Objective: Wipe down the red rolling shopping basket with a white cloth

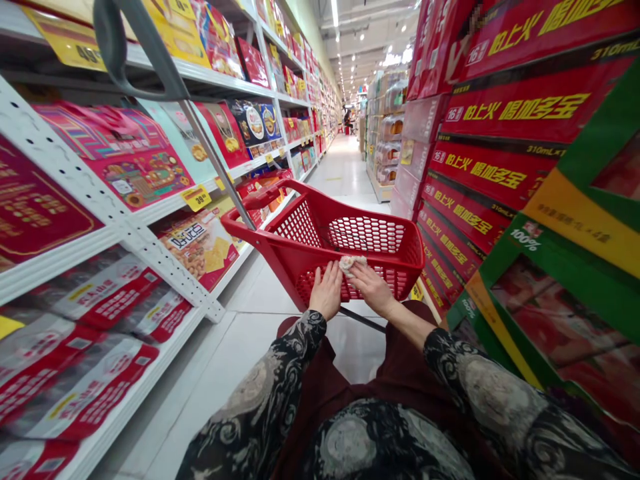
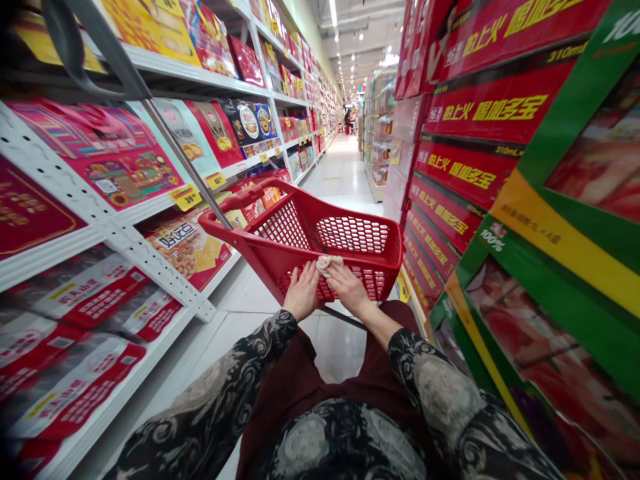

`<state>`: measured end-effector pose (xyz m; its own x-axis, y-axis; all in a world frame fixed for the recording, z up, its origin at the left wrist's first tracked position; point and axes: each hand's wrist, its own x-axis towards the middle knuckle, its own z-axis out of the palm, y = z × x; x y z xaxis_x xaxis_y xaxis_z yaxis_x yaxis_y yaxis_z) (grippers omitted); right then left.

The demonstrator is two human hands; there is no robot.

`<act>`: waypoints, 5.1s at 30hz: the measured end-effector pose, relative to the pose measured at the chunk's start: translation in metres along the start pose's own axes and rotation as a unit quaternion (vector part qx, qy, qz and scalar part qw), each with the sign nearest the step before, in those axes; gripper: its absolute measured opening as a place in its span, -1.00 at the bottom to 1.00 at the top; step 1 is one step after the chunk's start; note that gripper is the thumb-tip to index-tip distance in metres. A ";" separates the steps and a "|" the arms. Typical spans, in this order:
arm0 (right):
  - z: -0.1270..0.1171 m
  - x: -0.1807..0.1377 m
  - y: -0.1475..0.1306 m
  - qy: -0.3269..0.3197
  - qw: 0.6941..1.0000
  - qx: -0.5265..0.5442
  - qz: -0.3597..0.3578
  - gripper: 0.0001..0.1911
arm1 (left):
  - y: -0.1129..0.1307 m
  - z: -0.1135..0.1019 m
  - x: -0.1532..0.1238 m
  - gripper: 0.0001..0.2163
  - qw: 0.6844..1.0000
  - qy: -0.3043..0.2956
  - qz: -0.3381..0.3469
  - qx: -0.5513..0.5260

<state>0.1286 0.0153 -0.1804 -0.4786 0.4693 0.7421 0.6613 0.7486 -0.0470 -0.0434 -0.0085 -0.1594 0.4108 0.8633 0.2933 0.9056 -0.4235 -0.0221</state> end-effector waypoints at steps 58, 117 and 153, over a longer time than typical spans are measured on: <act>0.029 0.027 0.018 -0.084 0.994 -0.061 -0.024 -0.68 | -0.010 -0.008 0.018 -0.42 0.995 -0.007 -0.095 0.043; 0.075 0.100 -0.028 -0.124 0.987 -0.049 -0.092 -0.68 | -0.106 -0.041 -0.014 -0.41 0.972 0.015 -0.222 0.077; 0.104 0.240 -0.094 -0.074 0.985 -0.022 -0.155 -0.66 | -0.166 -0.073 -0.028 -0.33 0.945 0.044 -0.302 0.115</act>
<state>-0.1087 0.1059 -0.0675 -0.7383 0.2866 0.6105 0.4925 0.8475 0.1978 -0.2133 0.0171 -0.0939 -0.1899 0.8983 0.3962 0.9752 0.2195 -0.0301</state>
